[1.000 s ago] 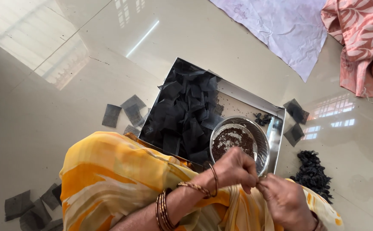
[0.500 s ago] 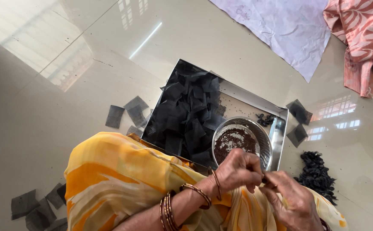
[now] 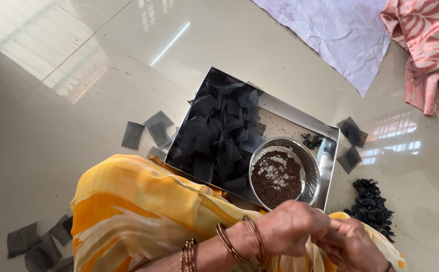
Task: The person picks up a small black paper square, fills it with a dark powder from a metal bowl by hand, and folds it into a small pouch, placing the finished pouch onto a pile.
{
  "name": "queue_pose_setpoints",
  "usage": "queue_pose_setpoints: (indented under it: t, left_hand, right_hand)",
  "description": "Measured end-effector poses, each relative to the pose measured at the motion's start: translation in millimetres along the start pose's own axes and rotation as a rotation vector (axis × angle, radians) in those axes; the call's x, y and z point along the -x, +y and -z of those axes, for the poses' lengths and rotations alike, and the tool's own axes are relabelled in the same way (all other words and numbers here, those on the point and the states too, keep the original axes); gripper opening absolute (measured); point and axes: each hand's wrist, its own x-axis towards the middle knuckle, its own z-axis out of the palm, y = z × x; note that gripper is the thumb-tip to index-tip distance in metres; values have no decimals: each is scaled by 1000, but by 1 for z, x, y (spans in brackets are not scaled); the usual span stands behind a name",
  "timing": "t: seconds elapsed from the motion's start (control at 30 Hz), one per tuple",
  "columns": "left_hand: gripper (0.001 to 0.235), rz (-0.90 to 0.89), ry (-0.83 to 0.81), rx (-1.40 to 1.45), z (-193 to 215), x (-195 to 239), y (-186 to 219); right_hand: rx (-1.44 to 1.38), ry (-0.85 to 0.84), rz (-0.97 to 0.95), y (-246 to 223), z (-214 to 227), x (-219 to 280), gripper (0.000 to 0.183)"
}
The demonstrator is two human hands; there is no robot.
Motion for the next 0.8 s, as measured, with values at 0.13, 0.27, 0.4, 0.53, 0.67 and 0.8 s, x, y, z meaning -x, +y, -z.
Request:
queue_pose_setpoints:
  t: [0.13, 0.27, 0.4, 0.53, 0.67, 0.8]
  left_hand:
    - [25, -133, -234, -508, -3, 9, 10]
    - [24, -212, -128, -480, -5, 20, 21]
    - [23, -254, -142, -458, -15, 25, 13]
    - [37, -94, -159, -427, -14, 15, 3]
    - [15, 287, 123, 67, -18, 16, -14]
    - [14, 702, 244, 919, -9, 20, -33]
  right_hand:
    - [-1026, 41, -345, 26, -6, -4, 36]
    - [-1233, 109, -387, 56, -18, 4, 38]
    - [-966, 182, -248, 83, -25, 10, 31]
    - [-787, 219, -157, 70, -31, 11, 28]
    - [115, 434, -184, -28, -46, 2, 27]
    - [504, 429, 256, -78, -48, 0, 25]
